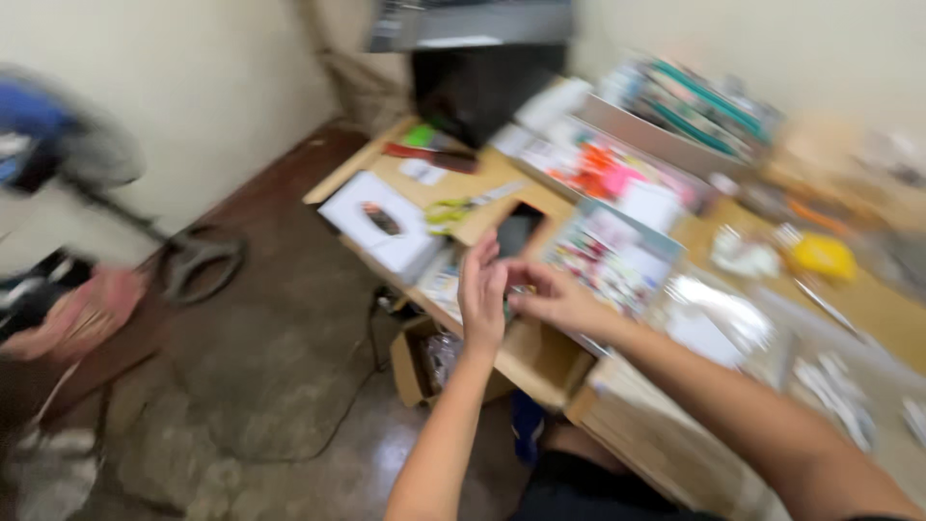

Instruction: The person places small decorative items into clear plastic bags, inserts white cards, and seals them. They then use a hot glue gun to attach the cards to the bags and place the finished packages into a box.

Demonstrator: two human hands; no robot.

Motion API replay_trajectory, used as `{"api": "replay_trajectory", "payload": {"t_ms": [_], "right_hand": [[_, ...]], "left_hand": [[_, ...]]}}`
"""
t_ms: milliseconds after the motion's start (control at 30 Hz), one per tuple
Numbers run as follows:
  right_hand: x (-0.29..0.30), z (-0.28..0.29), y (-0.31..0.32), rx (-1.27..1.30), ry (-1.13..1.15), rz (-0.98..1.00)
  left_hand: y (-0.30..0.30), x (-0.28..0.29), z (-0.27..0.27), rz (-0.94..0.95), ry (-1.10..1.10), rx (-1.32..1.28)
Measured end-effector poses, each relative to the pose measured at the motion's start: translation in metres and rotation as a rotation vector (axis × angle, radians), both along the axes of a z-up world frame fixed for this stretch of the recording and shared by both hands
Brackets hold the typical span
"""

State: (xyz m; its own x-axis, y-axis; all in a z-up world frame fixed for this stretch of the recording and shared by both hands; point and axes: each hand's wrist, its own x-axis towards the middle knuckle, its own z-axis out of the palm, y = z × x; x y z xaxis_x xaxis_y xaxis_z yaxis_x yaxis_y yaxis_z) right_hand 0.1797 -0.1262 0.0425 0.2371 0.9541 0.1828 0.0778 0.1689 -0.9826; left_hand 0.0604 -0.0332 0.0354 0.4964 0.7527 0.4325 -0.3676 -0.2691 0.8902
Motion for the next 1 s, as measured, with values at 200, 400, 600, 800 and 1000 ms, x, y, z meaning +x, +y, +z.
{"api": "replay_trajectory", "payload": {"t_ms": [200,400,600,800,1000], "right_hand": [[0.046,0.054,-0.151,0.054,0.036,-0.349],[0.067,0.047,-0.319,-0.054,0.005,-0.684],[0.051,0.043,-0.446,-0.135,0.01,-1.0],[0.032,0.018,-0.497,-0.185,0.05,-1.075],[0.021,-0.018,-0.508,-0.246,-0.191,-1.068]], "left_hand": [[-0.103,0.09,0.031,-0.403,0.056,0.012],[-0.22,0.137,0.028,-0.738,0.193,0.051],[-0.308,0.156,0.008,-0.897,0.282,0.093],[-0.356,0.157,-0.017,-1.044,0.349,0.179],[-0.369,0.15,-0.021,-0.983,0.265,0.349]]}}
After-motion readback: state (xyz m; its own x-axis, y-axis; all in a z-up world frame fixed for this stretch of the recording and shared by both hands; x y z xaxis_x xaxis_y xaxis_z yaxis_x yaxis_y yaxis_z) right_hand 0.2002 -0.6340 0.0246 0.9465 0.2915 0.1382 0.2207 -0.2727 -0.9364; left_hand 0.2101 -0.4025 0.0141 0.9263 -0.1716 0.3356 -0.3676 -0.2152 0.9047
